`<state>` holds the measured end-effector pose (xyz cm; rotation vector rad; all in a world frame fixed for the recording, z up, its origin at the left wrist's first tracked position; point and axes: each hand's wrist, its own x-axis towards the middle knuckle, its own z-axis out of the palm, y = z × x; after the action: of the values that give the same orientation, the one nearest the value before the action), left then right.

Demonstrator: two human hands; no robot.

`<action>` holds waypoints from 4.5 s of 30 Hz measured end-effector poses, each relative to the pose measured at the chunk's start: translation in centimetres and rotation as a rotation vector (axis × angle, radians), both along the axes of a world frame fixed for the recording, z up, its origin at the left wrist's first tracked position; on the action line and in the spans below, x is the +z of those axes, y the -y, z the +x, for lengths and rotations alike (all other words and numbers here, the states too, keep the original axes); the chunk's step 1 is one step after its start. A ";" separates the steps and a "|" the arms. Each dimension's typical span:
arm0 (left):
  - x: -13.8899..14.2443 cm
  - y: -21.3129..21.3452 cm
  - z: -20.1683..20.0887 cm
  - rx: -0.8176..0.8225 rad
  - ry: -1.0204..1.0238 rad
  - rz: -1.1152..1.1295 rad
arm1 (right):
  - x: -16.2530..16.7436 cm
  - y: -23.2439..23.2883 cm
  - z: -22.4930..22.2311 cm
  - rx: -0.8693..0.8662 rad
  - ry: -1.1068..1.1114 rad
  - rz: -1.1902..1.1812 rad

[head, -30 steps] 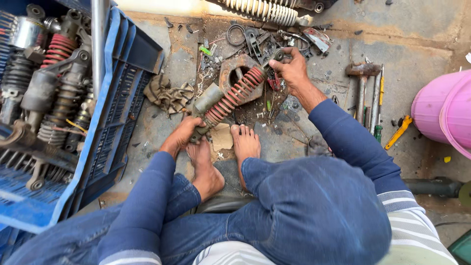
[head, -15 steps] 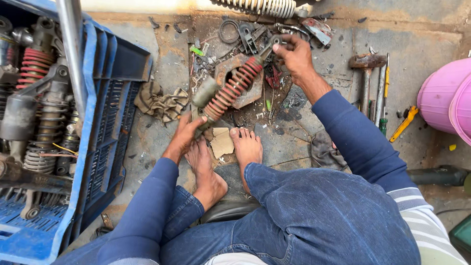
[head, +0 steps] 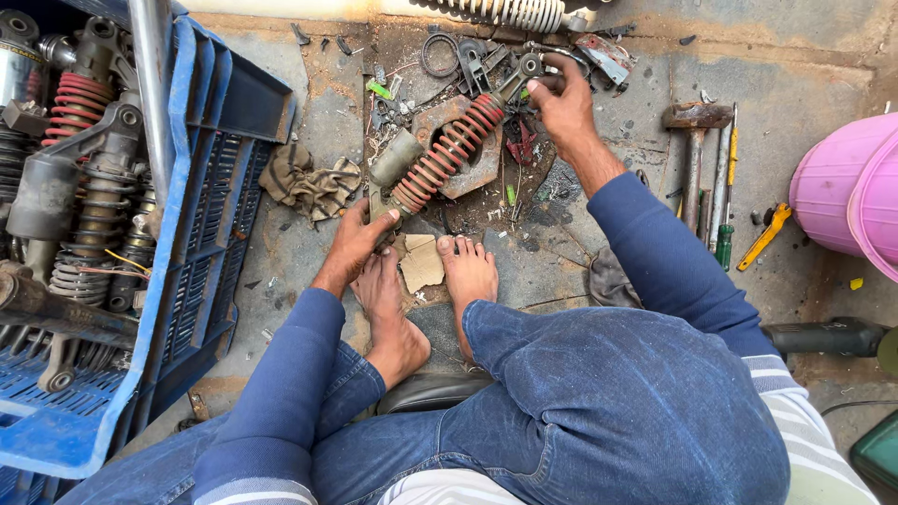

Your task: The person sits on the floor and works on a red coil spring shock absorber. They use pliers to remove a small metal clip, then use an angle grinder to cut the spring, creating sparks. Finally, they use a hammer to strike the spring and separate the components.

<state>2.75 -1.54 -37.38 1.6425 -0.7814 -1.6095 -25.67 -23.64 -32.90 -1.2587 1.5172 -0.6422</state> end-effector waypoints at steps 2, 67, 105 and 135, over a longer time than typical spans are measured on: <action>0.1 0.0 -0.1 0.014 -0.007 0.038 | -0.3 -0.6 -0.3 0.019 0.016 -0.059; 7.5 1.0 -0.1 -0.110 0.558 0.007 | -2.3 -7.9 -6.2 -0.362 0.342 0.166; 5.8 0.3 -0.7 -0.189 0.445 -0.094 | 1.3 -10.6 -7.9 -0.369 0.157 0.065; 5.6 -0.5 -1.8 -0.098 0.330 -0.103 | -3.2 -14.5 -8.8 -0.271 0.053 0.101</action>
<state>0.91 -0.99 -31.74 1.8432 -1.1079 -1.3530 -34.51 -9.10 -36.07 -0.9610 1.6700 -0.7574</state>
